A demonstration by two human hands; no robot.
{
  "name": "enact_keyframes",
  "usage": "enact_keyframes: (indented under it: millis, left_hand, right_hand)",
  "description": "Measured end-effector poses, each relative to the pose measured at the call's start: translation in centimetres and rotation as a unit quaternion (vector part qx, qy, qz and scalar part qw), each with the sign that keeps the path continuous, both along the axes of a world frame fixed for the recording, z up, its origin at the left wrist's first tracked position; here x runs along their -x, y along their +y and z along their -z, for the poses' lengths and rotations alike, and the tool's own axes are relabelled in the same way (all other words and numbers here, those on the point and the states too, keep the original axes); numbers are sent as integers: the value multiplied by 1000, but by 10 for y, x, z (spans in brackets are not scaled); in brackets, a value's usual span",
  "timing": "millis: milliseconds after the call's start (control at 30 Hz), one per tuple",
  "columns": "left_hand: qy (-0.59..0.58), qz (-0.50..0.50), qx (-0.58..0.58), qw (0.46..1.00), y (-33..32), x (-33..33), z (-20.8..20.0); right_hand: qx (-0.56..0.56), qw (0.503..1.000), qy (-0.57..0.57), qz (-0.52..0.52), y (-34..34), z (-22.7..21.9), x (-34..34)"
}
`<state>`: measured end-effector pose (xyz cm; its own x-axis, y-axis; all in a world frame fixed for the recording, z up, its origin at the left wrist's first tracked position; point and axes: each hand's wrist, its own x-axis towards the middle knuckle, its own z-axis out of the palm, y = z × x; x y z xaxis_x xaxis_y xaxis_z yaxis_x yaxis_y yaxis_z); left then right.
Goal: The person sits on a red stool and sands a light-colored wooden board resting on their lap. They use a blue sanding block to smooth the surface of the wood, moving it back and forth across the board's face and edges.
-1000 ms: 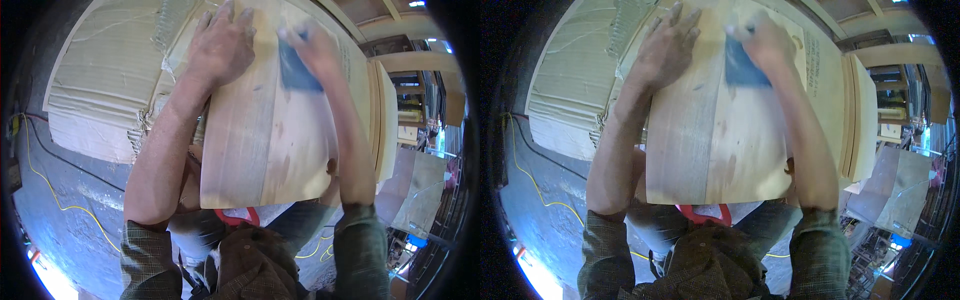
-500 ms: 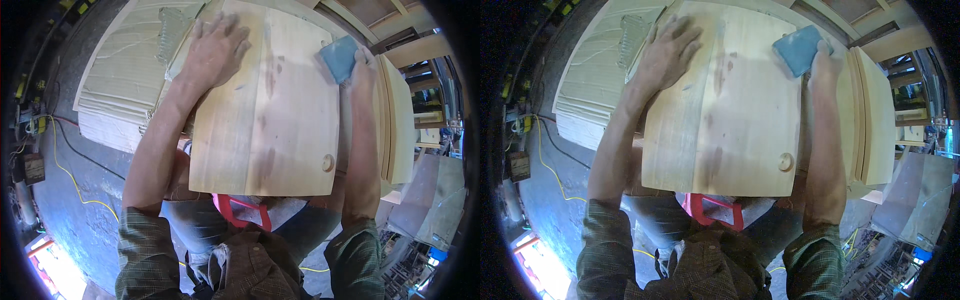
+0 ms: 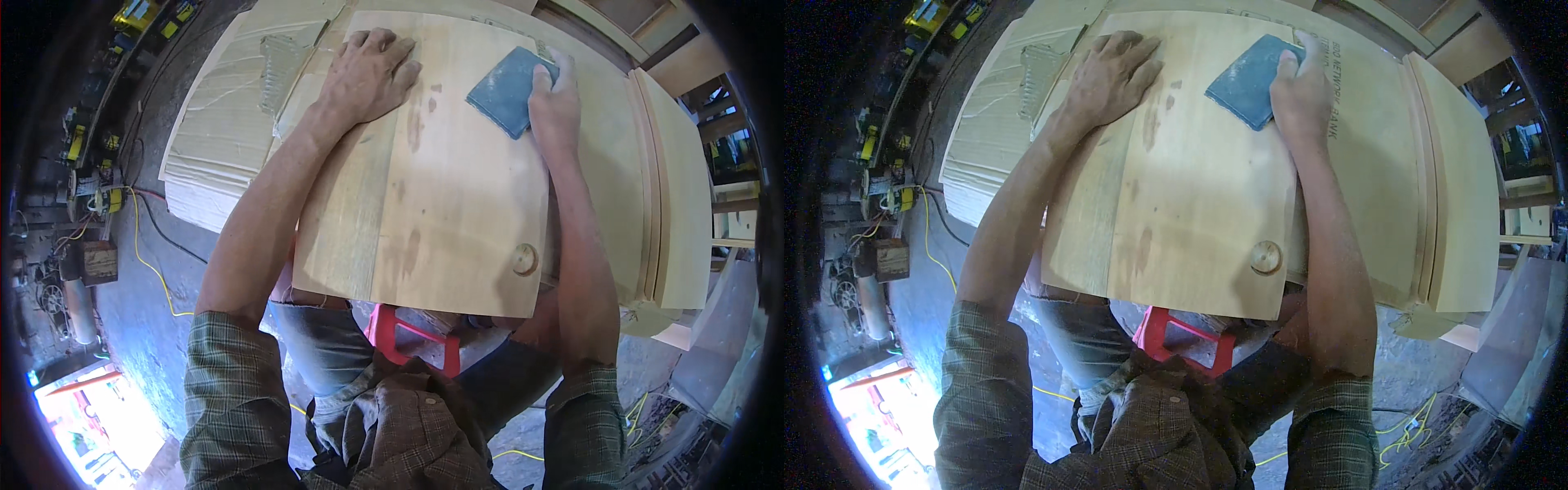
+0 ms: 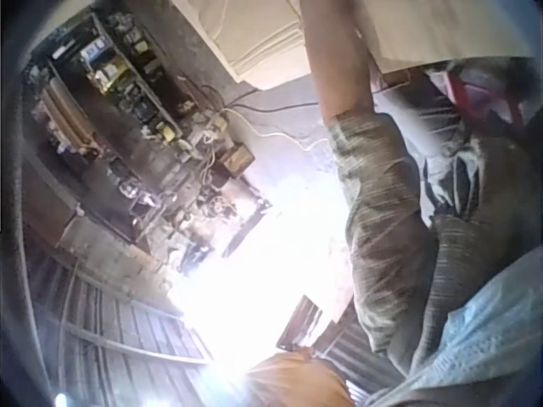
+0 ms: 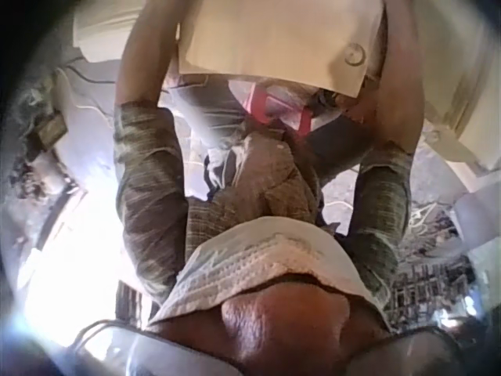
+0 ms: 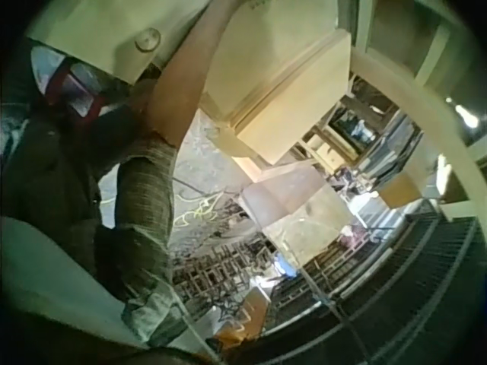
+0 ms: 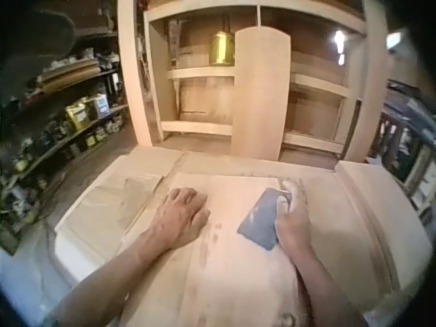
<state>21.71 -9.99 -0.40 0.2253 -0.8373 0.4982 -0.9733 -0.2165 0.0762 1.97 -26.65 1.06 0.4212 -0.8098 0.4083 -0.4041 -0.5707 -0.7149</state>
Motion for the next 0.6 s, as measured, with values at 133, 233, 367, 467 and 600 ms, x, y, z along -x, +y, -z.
enact_keyframes:
  millis: [133,233,367,467,600]
  left_hand:
    - [-16,2,23,1000,3,2,5]
    - [8,11,14,1000,10,15,-2]
    - [30,29,14,999,29,35,-3]
    - [21,23,-14,999,35,44,-10]
    - [-6,-34,-54,998,8,29,-14]
  right_hand:
    - [-1,1000,25,8,2,-1,-1]
    - [-3,1000,20,7,1,-1,1]
    - [10,1000,15,1,2,0,1]
    - [28,999,37,-6,1,2,1]
    - [50,997,60,2,-3,4,2]
